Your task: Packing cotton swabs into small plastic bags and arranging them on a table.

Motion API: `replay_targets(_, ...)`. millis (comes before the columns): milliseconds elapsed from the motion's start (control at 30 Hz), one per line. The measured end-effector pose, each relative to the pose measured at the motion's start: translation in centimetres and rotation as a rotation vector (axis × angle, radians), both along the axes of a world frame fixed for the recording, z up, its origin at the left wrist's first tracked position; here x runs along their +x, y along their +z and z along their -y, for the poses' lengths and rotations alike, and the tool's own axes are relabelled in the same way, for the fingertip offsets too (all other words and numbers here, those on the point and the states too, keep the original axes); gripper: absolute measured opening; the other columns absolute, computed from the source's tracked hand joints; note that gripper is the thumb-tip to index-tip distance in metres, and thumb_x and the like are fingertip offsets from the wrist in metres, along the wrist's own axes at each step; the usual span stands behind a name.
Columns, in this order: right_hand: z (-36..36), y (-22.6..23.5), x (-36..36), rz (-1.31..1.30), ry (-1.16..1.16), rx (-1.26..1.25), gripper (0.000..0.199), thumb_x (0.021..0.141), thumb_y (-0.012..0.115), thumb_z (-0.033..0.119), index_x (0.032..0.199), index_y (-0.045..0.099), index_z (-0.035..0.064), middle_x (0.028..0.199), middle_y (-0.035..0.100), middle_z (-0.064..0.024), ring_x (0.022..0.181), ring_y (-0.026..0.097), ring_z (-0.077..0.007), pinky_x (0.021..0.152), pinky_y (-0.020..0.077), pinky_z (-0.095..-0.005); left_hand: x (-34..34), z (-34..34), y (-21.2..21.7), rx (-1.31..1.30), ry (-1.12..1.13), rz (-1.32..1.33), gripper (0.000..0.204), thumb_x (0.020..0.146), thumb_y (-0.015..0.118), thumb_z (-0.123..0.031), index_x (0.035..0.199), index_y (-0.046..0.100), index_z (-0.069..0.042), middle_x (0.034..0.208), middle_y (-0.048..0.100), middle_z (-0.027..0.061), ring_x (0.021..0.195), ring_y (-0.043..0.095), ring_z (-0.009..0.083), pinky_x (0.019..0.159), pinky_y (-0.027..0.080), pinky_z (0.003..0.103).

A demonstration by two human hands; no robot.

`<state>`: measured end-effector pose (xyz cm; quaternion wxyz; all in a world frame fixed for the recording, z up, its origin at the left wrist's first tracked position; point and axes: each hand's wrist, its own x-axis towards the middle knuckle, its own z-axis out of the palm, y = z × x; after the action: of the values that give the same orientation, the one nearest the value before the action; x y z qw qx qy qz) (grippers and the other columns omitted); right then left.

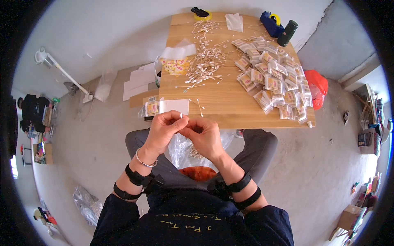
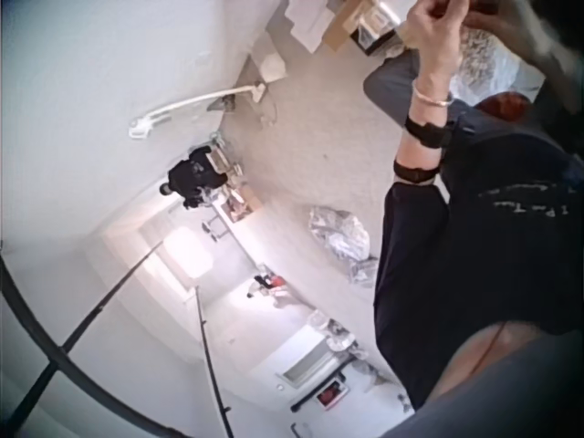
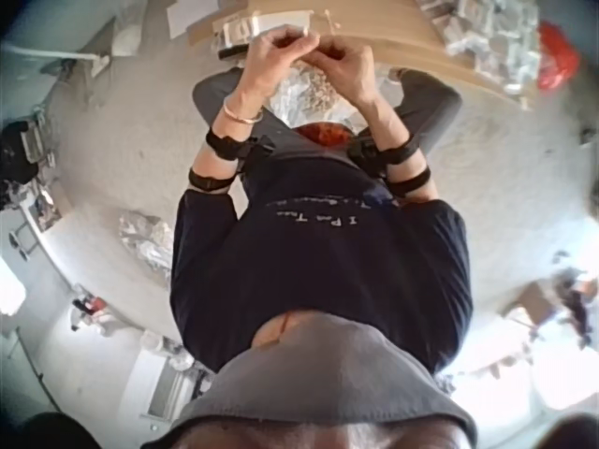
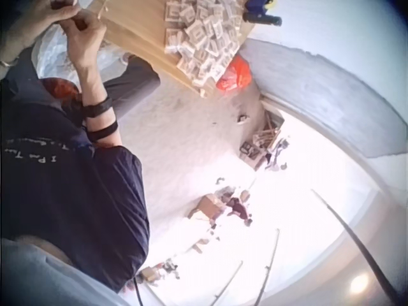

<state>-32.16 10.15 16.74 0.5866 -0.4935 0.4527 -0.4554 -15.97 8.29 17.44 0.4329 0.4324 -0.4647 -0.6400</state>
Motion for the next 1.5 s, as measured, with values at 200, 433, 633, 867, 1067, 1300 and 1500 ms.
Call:
replay_targets(200, -1.3, 0.1, -1.7, 0.07, 0.115, -0.023, 0.01, 0.091, 0.067, 0.001, 0.099, 0.068, -0.0032, 0.084, 0.068, -0.0025, 0.077, 0.061, -0.0079, 0.071, 0.0513, -0.0223, 0.0, -0.9, -0.2, 0.081, -0.085, -0.243, 0.017, 0.09, 0.072, -0.017, 0.096, 0.069, -0.002, 0.091, 0.068, 0.0038, 0.077, 0.061, 0.009, 0.071, 0.052, 0.023)
replay_targets(433, -2.2, 1.0, -2.0, 0.097, 0.15, -0.024, 0.012, 0.094, 0.064, 0.006, 0.1, 0.067, -0.0037, 0.084, 0.068, -0.0028, 0.078, 0.059, -0.0073, 0.071, 0.0503, -0.0233, -0.9, -1.8, 1.0, 0.115, -0.043, -0.32, 0.023, 0.093, 0.069, -0.023, 0.1, 0.069, -0.001, 0.08, 0.062, -0.0018, 0.072, 0.056, 0.0057, 0.065, 0.045, 0.02)
replay_targets(633, -2.6, 1.2, -1.8, 0.097, 0.131, -0.016, 0.013, 0.09, 0.07, 0.007, 0.097, 0.068, -0.0029, 0.082, 0.068, -0.0024, 0.072, 0.057, -0.0059, 0.066, 0.0494, -0.0225, -1.0, -2.0, 1.0, 0.106, 0.035, -0.298, 0.027, 0.094, 0.068, -0.025, 0.106, 0.067, -0.001, 0.083, 0.061, -0.0023, 0.068, 0.05, 0.0052, 0.064, 0.043, 0.02)
replay_targets(867, -2.8, 1.0, -1.6, -0.024, 0.018, -0.044, 0.012, 0.086, 0.074, 0.007, 0.09, 0.07, -0.0024, 0.075, 0.067, -0.0015, 0.068, 0.056, -0.005, 0.061, 0.0472, -0.0218, -1.0, -1.9, 1.9, 0.006, -0.015, -0.331, 0.028, 0.094, 0.069, -0.025, 0.107, 0.068, 0.0, 0.081, 0.06, -0.0036, 0.068, 0.048, 0.0043, 0.062, 0.04, 0.02)
replay_targets(1067, -2.8, -0.4, -1.7, -0.047, 0.067, -0.082, 0.012, 0.09, 0.068, 0.008, 0.093, 0.069, -0.0032, 0.076, 0.068, -0.0027, 0.07, 0.059, -0.0067, 0.064, 0.0495, -0.0237, -0.8, -2.0, -0.2, 0.0, 0.017, -0.171, 0.019, 0.091, 0.073, -0.021, 0.092, 0.07, -0.002, 0.073, 0.059, -0.0038, 0.065, 0.048, 0.0033, 0.059, 0.039, 0.019)
replay_targets(1300, -2.9, -2.5, -1.9, -0.075, 0.179, 0.042, 0.014, 0.098, 0.057, 0.007, 0.1, 0.067, -0.0027, 0.08, 0.067, -0.0027, 0.073, 0.059, -0.0066, 0.067, 0.05, -0.0223, -0.2, -3.2, -3.8, 0.094, 0.006, -0.175, 0.011, 0.09, 0.072, -0.013, 0.092, 0.069, -0.002, 0.08, 0.065, -0.0001, 0.072, 0.057, 0.0052, 0.066, 0.047, 0.02)
replay_targets(1500, -2.0, -2.6, -2.2, -0.028, 0.199, 0.067, 0.015, 0.1, 0.054, 0.008, 0.102, 0.065, -0.0024, 0.079, 0.065, -0.0012, 0.072, 0.056, -0.0066, 0.068, 0.0483, -0.0222, 0.0, -2.6, -3.1, 0.079, 0.004, -0.162, 0.015, 0.091, 0.071, -0.011, 0.101, 0.069, 0.0, 0.087, 0.067, 0.0011, 0.08, 0.063, 0.0079, 0.073, 0.051, 0.021)
